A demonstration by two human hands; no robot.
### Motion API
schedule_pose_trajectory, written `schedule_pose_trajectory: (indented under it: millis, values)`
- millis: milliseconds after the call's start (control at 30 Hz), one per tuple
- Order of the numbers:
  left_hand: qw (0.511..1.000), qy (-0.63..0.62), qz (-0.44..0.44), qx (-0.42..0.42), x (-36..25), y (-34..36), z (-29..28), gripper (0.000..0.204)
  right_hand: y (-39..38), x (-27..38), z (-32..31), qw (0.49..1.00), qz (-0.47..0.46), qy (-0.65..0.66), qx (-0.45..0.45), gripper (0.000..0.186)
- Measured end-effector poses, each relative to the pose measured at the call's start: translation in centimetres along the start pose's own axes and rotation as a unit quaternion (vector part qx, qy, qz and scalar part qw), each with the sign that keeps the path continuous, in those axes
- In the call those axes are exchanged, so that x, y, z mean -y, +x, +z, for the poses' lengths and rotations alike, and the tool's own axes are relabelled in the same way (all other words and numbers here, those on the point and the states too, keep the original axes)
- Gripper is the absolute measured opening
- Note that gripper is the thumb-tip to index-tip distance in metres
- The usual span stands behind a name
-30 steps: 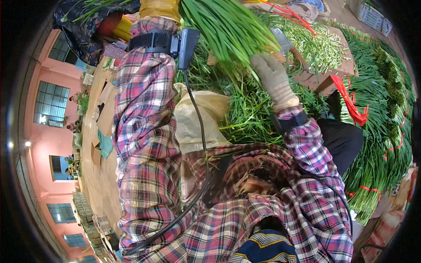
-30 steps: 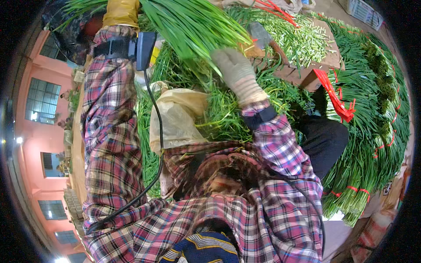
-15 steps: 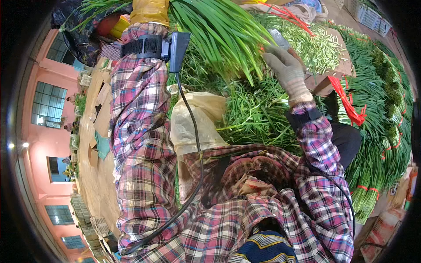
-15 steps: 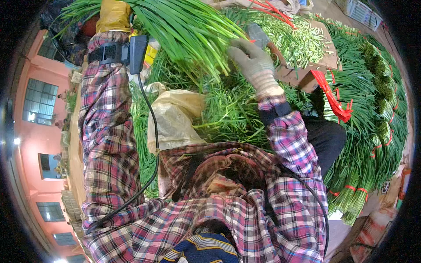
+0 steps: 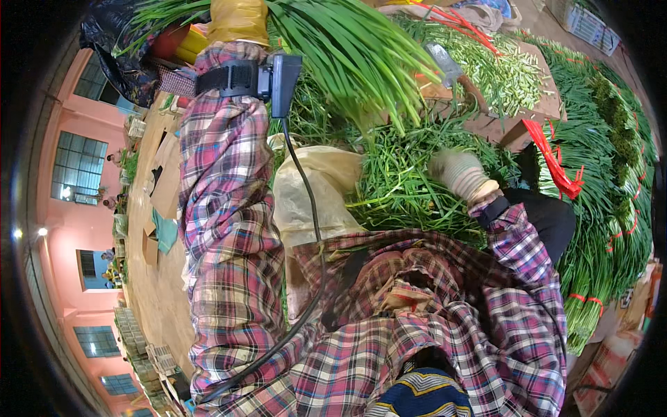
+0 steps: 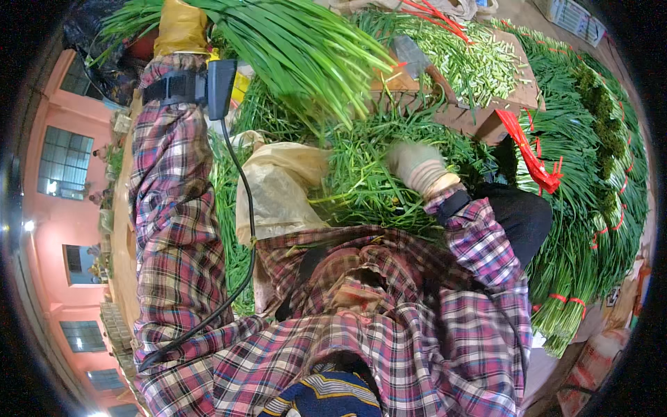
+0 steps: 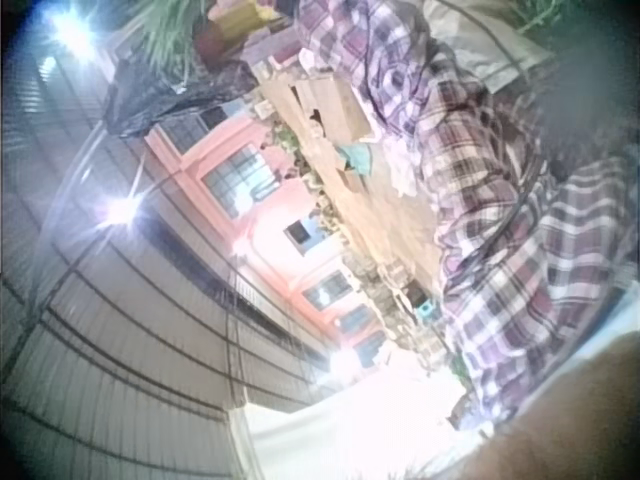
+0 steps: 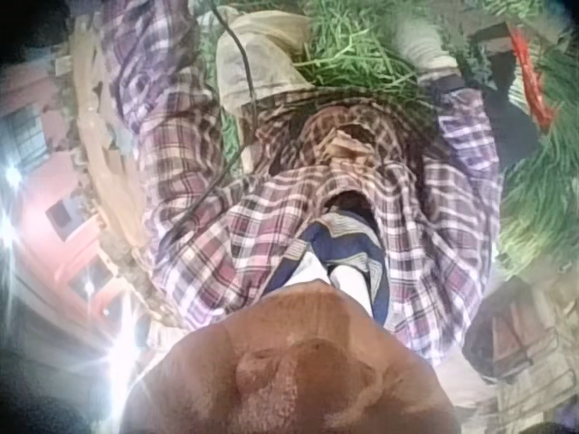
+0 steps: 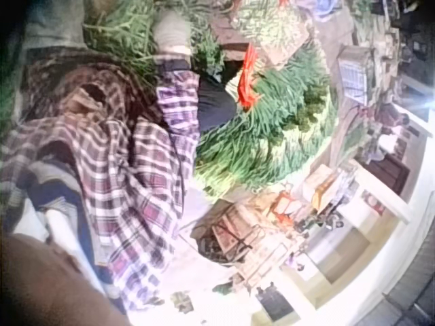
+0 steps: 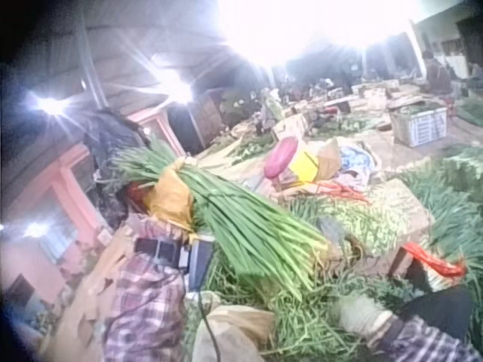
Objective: Trimming and bundling green onions/chives in a produce facility.
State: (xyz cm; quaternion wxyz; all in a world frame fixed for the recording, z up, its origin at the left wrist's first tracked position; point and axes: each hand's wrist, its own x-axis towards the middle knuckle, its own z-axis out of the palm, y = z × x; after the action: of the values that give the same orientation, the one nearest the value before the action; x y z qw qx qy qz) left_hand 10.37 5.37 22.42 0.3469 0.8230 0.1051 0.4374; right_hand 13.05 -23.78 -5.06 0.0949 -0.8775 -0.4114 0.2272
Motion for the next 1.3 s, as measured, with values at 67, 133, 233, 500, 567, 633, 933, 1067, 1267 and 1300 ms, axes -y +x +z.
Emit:
schedule_pose_trajectory:
  millis: [67,133,233,500,567,633,933,1067,1267,1300]
  values:
    - [0.897,-0.407,-0.164,0.061,-0.6,0.5,0.2,0.025,-1.2,-1.7,0.6,0.989,-0.061,-0.010,0.132,0.037]
    - [0.921,-0.361,-0.128,0.071,-0.8,1.3,-0.6,0.025,-1.7,-2.1,-0.5,0.980,-0.034,0.151,-0.124,0.036]
    - [0.968,-0.237,-0.074,0.034,-1.6,0.6,1.6,0.025,0.0,-1.4,-4.5,0.833,-0.117,0.355,-0.408,0.036]
    - [0.847,-0.498,-0.168,0.082,-1.1,2.3,2.7,0.018,0.5,5.0,-5.5,0.780,-0.389,0.150,-0.467,0.033]
    - [0.817,-0.535,-0.154,0.149,-0.6,3.3,1.2,0.019,0.6,1.4,-5.9,0.885,-0.153,0.343,-0.277,0.025]
    - [0.822,-0.531,-0.200,0.048,-0.3,2.2,2.4,0.017,0.7,0.1,-5.1,0.656,-0.088,0.722,-0.202,0.018]
    - [0.851,-0.514,-0.108,0.014,3.3,4.8,1.1,0.019,-3.8,2.9,-2.6,0.823,-0.085,0.561,-0.015,0.024]
    - [0.923,-0.357,-0.121,-0.079,-0.4,1.4,5.8,0.022,-0.8,4.9,-3.5,0.879,-0.138,0.309,-0.337,0.034]
    - [0.889,-0.430,-0.155,0.025,-1.1,0.8,2.4,0.027,3.0,7.2,-4.7,0.838,-0.028,0.411,-0.358,0.058]
    - [0.912,-0.388,-0.127,0.032,-0.7,1.1,1.8,0.027,2.4,7.8,-4.3,0.839,-0.034,0.412,-0.355,0.058]
